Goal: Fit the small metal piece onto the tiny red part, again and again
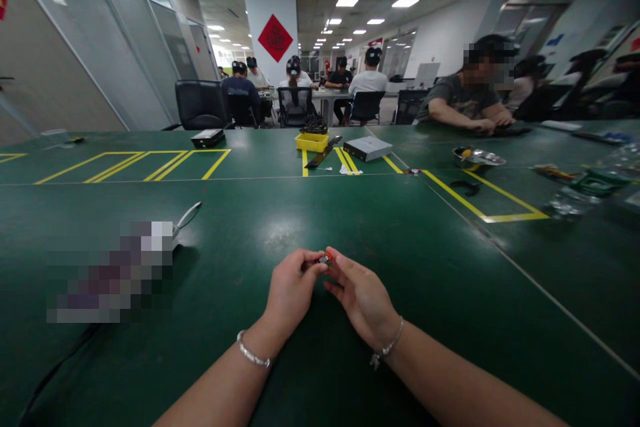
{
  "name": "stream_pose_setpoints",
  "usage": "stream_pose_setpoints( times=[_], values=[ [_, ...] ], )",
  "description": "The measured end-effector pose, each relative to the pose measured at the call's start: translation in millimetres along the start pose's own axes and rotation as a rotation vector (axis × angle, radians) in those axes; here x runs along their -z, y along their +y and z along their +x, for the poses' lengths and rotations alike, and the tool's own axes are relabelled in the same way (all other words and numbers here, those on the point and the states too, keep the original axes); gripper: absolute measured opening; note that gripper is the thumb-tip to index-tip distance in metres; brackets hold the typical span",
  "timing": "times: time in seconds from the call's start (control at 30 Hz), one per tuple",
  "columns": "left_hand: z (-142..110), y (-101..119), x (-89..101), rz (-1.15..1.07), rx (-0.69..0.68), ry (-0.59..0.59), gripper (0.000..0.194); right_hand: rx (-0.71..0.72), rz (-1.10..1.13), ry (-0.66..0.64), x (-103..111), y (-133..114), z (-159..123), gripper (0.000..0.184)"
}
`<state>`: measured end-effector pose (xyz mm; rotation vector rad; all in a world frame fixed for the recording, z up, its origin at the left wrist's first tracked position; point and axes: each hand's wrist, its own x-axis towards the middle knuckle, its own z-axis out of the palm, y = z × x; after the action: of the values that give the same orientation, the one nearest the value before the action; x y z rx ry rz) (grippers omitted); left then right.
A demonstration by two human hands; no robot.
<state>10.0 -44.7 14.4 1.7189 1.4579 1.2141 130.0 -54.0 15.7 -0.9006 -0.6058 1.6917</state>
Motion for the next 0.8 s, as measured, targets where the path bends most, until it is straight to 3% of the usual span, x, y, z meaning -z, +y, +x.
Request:
stream_pose_setpoints(
  times=[0.6,0.7,0.8],
  values=[
    [-3,-1,-0.7,0.1,-0.075,0.039,0.009,-0.019,0.001,-0.04,-1,1,-2,0.032],
    [-1,-1,-1.9,0.127,-0.07,0.029,0.008,0.034,-0.152,-0.042,0,3,3,0.03],
    [0,-1,-3.5,0.16,-0.095,-0.063,0.012,0.157,-0.445,-0.039,6,-7,14,0.022]
  ],
)
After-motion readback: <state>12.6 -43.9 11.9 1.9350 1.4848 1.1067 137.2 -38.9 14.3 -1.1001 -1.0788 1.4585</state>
